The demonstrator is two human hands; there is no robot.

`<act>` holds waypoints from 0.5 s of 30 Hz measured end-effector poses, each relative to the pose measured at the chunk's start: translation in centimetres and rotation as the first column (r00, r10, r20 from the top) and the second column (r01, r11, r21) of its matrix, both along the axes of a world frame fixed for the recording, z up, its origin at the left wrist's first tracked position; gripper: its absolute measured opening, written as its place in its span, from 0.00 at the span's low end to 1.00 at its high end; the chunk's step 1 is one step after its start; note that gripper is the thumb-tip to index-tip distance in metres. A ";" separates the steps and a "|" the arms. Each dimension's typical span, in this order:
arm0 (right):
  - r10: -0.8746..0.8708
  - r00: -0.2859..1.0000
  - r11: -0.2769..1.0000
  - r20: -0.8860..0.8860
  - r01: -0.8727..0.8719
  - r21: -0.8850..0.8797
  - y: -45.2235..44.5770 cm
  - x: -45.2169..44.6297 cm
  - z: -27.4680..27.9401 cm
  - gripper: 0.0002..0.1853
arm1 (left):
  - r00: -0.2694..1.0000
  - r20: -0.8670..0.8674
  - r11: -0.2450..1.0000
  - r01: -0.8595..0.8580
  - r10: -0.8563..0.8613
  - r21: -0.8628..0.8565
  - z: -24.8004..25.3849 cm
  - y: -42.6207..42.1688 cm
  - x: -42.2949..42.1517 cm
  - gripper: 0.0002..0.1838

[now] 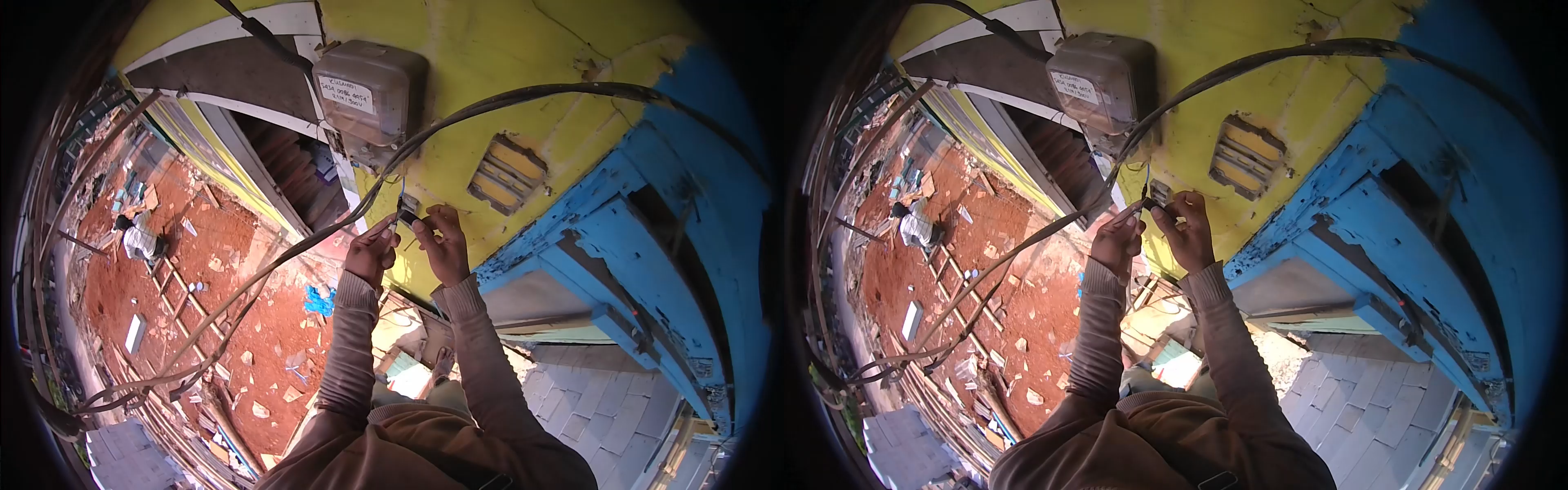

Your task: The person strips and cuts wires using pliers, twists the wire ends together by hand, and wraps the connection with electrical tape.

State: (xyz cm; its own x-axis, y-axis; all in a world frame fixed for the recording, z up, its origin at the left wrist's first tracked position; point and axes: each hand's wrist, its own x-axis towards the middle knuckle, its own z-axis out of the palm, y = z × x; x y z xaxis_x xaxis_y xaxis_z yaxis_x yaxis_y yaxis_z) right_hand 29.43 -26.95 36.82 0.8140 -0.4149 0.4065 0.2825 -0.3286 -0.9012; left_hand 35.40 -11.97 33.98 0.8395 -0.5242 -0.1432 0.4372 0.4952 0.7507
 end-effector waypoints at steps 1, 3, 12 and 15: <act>-0.005 1.000 1.000 0.000 0.005 0.003 -0.1 0.1 0.0 0.13 | 1.000 0.000 1.000 0.005 -0.005 0.003 0.3 0.0 0.0 0.18; 0.227 0.973 0.923 -0.028 -0.206 0.326 -0.6 0.7 -0.2 0.14 | 0.999 -0.017 0.996 -0.025 0.027 0.080 1.2 0.0 -0.1 0.19; 0.101 0.993 0.958 -0.068 -0.079 0.275 0.2 2.6 -0.2 0.11 | 0.987 0.156 0.974 -0.070 0.037 0.213 1.1 0.2 0.3 0.22; 0.079 0.982 0.962 -0.169 -0.120 -0.246 -0.5 3.4 -1.7 0.23 | 0.970 0.221 0.938 -0.164 0.098 0.306 -0.6 -0.6 1.4 0.21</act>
